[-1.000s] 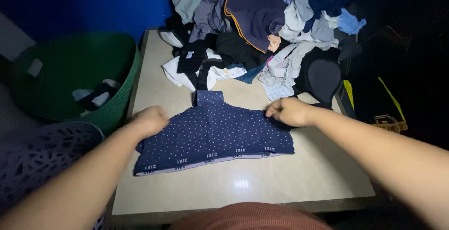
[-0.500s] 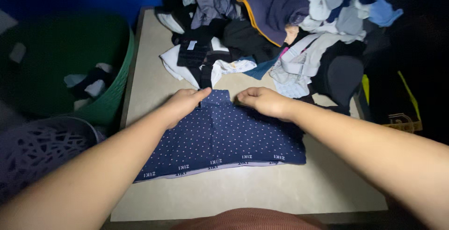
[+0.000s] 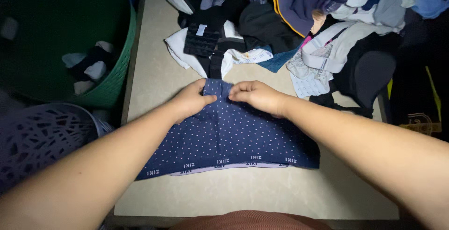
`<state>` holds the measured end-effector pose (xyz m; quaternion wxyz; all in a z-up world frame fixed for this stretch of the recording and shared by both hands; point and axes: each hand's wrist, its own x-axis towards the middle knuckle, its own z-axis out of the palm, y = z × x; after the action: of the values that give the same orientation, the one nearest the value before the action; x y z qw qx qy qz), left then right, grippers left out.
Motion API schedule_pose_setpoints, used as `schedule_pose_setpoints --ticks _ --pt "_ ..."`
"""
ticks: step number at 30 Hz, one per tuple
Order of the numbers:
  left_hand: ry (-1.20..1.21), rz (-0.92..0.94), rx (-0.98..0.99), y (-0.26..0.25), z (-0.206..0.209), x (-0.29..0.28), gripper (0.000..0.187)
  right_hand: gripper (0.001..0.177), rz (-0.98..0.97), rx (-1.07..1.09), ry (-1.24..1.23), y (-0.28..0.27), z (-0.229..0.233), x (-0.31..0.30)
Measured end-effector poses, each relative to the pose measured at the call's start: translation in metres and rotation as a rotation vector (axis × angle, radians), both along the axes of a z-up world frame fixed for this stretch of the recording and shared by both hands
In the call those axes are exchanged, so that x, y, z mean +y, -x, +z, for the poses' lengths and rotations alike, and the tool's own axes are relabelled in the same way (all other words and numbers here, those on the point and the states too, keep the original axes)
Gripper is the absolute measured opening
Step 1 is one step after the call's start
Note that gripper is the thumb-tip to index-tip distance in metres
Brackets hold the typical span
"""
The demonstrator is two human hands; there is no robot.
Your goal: The person folds items of clothing by hand on a low surface. They lay each garment flat, fold the sides inward, and roll the fabric into a compact bundle.
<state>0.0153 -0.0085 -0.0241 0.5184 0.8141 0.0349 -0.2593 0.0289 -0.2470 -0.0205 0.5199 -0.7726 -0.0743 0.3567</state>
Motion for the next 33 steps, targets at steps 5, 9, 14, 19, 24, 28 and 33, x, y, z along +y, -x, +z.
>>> schedule_pose_setpoints --ticks 5,9,14,19,24,28,33 --pt "-0.01 -0.097 -0.204 -0.007 -0.023 -0.001 0.047 0.071 0.013 -0.082 -0.052 0.007 -0.005 0.007" --pt "-0.417 -0.073 -0.209 -0.005 -0.016 0.003 0.046 0.083 0.125 -0.314 0.309 0.012 -0.008 0.007" --pt "-0.536 -0.11 -0.31 -0.003 -0.008 0.003 0.047 0.072 0.263 -0.576 0.321 0.017 -0.004 0.006" --pt "-0.48 -0.162 -0.095 0.008 0.006 0.023 0.053 0.061 0.196 -0.565 0.332 0.024 0.008 -0.006" --pt "-0.288 -0.164 -0.072 0.026 -0.003 0.064 0.055 0.061 0.24 -0.529 0.521 0.037 0.018 -0.036" --pt "-0.384 -0.188 -0.148 0.044 -0.018 0.081 0.051 0.054 0.24 -0.505 0.571 0.045 0.018 -0.047" --pt "-0.512 -0.08 -0.27 0.045 -0.023 0.075 0.036 0.044 0.193 -0.505 0.657 0.049 0.021 -0.056"
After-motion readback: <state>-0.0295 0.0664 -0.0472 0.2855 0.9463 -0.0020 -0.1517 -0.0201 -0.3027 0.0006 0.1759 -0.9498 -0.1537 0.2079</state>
